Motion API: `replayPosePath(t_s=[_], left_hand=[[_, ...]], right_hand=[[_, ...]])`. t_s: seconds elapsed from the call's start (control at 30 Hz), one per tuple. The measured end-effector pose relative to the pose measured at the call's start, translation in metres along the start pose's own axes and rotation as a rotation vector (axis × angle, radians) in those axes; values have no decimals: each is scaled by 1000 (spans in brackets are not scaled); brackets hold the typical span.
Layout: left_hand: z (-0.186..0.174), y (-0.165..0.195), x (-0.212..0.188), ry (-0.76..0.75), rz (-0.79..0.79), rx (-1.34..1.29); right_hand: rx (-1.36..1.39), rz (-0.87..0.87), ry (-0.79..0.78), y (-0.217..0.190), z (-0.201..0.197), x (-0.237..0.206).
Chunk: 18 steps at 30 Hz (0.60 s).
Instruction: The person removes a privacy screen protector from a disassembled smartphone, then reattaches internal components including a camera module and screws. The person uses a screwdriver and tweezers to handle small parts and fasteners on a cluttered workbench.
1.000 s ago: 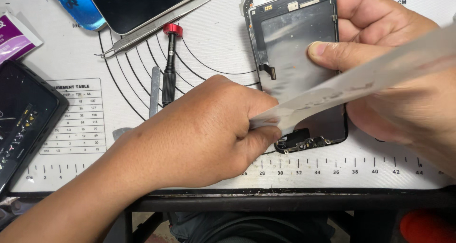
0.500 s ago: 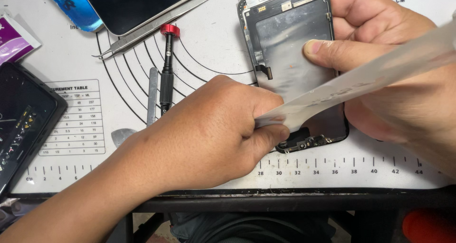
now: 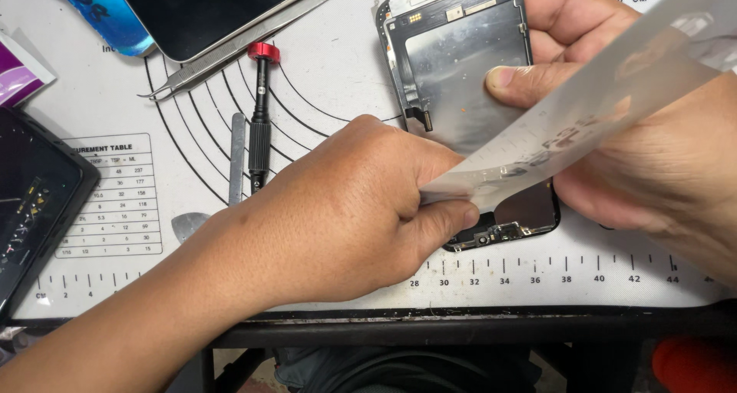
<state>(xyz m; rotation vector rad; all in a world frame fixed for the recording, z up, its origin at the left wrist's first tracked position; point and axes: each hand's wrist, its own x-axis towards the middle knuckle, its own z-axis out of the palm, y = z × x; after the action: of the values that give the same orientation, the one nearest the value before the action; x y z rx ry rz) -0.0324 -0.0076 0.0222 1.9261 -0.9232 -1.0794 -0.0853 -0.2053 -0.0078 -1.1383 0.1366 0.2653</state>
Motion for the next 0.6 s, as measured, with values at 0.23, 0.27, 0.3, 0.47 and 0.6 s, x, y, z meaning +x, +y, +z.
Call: replayPosePath(t_s=[0.23, 0.27, 0.3, 0.47, 0.6], left_hand=[[3, -4, 1, -1, 7, 24], [3, -5, 1, 2, 14, 22], [4, -6, 1, 4, 22, 19], [6, -6, 3, 3, 89, 67], [4, -5, 2, -43, -37, 55]], right_hand=[[50, 20, 12, -3, 2, 0], [48, 23, 11, -4, 2, -1], [46, 28, 11, -4, 2, -1], [77, 33, 17, -3, 3, 0], [9, 17, -17, -8, 1, 0]])
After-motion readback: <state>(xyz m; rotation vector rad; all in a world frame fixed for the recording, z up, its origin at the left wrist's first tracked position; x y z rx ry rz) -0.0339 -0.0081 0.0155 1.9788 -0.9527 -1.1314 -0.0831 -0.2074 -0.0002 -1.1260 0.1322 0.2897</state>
